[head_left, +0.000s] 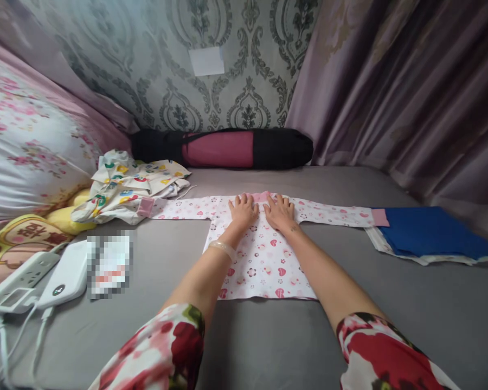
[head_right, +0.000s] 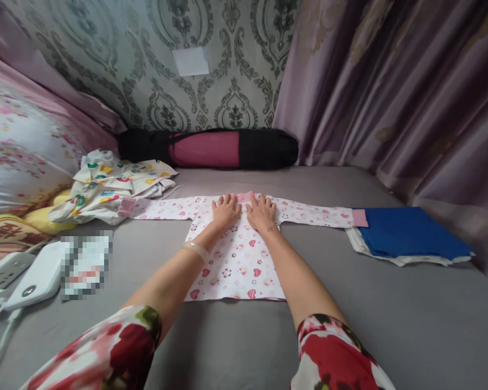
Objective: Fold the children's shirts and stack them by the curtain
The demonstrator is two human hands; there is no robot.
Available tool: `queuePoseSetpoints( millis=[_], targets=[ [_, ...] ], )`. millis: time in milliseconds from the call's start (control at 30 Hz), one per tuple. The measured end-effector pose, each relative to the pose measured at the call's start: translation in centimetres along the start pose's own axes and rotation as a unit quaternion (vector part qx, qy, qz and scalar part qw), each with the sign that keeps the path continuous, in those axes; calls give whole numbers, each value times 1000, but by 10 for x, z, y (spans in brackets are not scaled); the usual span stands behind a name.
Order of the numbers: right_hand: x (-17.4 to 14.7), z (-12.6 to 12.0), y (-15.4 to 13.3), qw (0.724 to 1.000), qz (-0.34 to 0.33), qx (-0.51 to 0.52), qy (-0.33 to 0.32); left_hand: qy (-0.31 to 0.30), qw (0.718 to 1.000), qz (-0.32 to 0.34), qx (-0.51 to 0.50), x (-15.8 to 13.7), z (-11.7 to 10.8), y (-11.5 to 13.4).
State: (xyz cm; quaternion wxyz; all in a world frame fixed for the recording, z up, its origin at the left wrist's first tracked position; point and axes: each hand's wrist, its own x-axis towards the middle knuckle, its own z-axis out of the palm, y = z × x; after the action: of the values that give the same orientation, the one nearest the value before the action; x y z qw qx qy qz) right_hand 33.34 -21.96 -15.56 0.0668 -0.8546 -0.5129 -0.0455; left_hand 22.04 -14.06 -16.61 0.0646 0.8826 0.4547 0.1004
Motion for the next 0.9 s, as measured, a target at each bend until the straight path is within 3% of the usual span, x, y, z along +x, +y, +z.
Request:
queuePoseSetpoints(
  millis=[367, 567, 700, 800, 900],
  targets=[
    [8, 4, 0, 998, 38, 23, 48, 41, 999, 3, -15, -2, 8, 1],
    [-3, 3, 10, 998, 7, 62, 14, 62, 998, 23, -4, -4, 8, 1],
    [-8, -2, 27, 989, -15, 143, -21, 85, 995, 60, 1, -8, 6, 1],
    [-8, -5, 44, 952, 34, 304, 1, 89, 991, 98, -4, -9, 5, 1],
    [-6, -5, 62, 873, 144, 461, 65, 88, 988, 124, -8, -9, 6, 0]
  ],
)
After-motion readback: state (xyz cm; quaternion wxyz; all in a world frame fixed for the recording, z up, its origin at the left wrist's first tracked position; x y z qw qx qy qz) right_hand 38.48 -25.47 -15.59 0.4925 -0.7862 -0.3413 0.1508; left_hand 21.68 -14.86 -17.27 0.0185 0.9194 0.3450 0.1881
